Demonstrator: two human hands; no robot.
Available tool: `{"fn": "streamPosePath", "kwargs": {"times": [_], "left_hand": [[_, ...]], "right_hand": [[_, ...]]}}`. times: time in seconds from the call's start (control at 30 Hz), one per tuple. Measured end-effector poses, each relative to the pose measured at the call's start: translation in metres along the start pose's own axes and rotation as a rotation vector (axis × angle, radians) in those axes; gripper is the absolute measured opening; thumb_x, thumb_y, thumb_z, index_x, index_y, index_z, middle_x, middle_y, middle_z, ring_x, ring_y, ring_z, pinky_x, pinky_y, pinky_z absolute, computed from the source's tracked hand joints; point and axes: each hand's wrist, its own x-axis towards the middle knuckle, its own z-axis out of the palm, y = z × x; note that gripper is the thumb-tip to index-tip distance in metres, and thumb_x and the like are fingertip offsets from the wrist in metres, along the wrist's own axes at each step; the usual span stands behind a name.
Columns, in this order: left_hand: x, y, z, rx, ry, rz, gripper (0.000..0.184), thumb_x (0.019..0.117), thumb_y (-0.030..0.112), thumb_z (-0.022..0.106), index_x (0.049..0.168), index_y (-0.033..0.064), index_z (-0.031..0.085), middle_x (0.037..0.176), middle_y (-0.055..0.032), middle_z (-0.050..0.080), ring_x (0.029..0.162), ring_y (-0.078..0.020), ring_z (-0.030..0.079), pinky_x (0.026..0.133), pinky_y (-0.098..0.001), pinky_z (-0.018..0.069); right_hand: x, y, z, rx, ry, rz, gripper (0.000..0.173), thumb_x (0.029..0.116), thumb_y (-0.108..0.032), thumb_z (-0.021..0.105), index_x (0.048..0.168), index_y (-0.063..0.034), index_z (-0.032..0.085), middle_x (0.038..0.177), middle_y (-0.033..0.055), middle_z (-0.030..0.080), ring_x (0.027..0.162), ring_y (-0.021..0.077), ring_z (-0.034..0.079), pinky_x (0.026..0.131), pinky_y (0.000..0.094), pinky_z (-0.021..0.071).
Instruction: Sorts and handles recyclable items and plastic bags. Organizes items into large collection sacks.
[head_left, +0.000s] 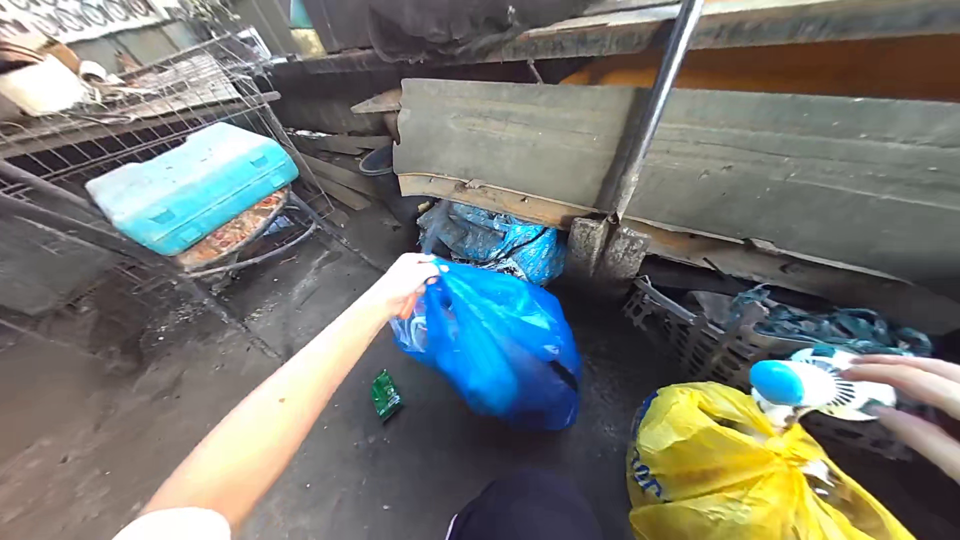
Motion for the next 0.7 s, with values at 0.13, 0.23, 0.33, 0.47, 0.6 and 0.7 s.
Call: {"fn": "streamPosePath", "kwargs": {"times": [0.13, 0.23, 0.33, 0.47, 0.6, 0.7], "left_hand": [[-0.017, 0.095, 0.088, -0.204, -0.022, -0.167, 0.004, 0.1010, 0.008, 0.052, 0.102, 0.0072, 0.056, 0.058, 0.0043, 0.043, 0.039, -0.0014, 0.034, 0.036, -0.0150, 0.0308], [-0.018, 0.141, 0.104, -0.426, 0.063, -0.208, 0.015, 0.1028, 0.019, 0.052, 0.089, 0.0127, 0.051, 0.050, 0.0058, 0.033, 0.034, -0.0034, 0.031, 0.032, -0.0180, 0.0312], [-0.027, 0.173, 0.112, -0.654, 0.123, -0.203, 0.018, 0.1038, 0.020, 0.049, 0.087, 0.0145, 0.050, 0.054, 0.0056, 0.035, 0.038, -0.0040, 0.036, 0.036, -0.0179, 0.0363], [-0.069, 0.194, 0.146, -0.657, 0.062, -0.228, 0.013, 0.1039, 0.021, 0.051, 0.097, 0.0110, 0.055, 0.058, 0.0030, 0.040, 0.041, -0.0069, 0.042, 0.038, -0.0204, 0.0404], [-0.098, 0.197, 0.185, -0.679, 0.044, -0.266, 0.008, 0.1020, 0.018, 0.054, 0.102, 0.0099, 0.055, 0.062, 0.0007, 0.041, 0.045, -0.0091, 0.044, 0.041, -0.0216, 0.0409], [-0.102, 0.190, 0.197, -0.758, 0.022, -0.252, 0.007, 0.1001, 0.015, 0.057, 0.104, 0.0098, 0.055, 0.058, 0.0041, 0.034, 0.041, -0.0060, 0.038, 0.039, -0.0188, 0.0383]], "right_hand": [[0.008, 0.006, 0.019, 0.028, 0.142, -0.109, 0.036, 0.0943, -0.034, 0.053, 0.116, -0.0125, 0.073, 0.111, 0.0034, 0.073, 0.097, 0.0192, 0.071, 0.080, 0.0442, 0.0616], [0.013, -0.022, 0.017, 0.204, 0.067, -0.061, 0.030, 0.0974, -0.031, 0.056, 0.119, -0.0157, 0.071, 0.108, -0.0026, 0.072, 0.096, 0.0109, 0.071, 0.083, 0.0377, 0.0625], [0.031, -0.057, 0.020, 0.401, -0.029, -0.044, 0.024, 0.0991, -0.024, 0.061, 0.120, -0.0166, 0.069, 0.111, -0.0035, 0.073, 0.097, 0.0086, 0.072, 0.085, 0.0336, 0.0622], [0.077, -0.104, 0.029, 0.683, -0.031, 0.014, 0.058, 0.0979, -0.024, 0.066, 0.151, -0.0140, 0.044, 0.143, 0.0097, 0.057, 0.096, 0.0194, 0.071, 0.081, 0.0410, 0.0621], [0.132, -0.098, 0.045, 0.687, 0.154, 0.039, 0.071, 0.0960, -0.022, 0.070, 0.156, -0.0107, 0.034, 0.152, 0.0180, 0.047, 0.100, 0.0249, 0.069, 0.085, 0.0444, 0.0592], [0.146, -0.074, 0.054, 0.514, 0.164, 0.001, 0.035, 0.1016, -0.021, 0.063, 0.131, -0.0019, 0.062, 0.112, 0.0198, 0.070, 0.093, 0.0298, 0.070, 0.086, 0.0523, 0.0559]]}}
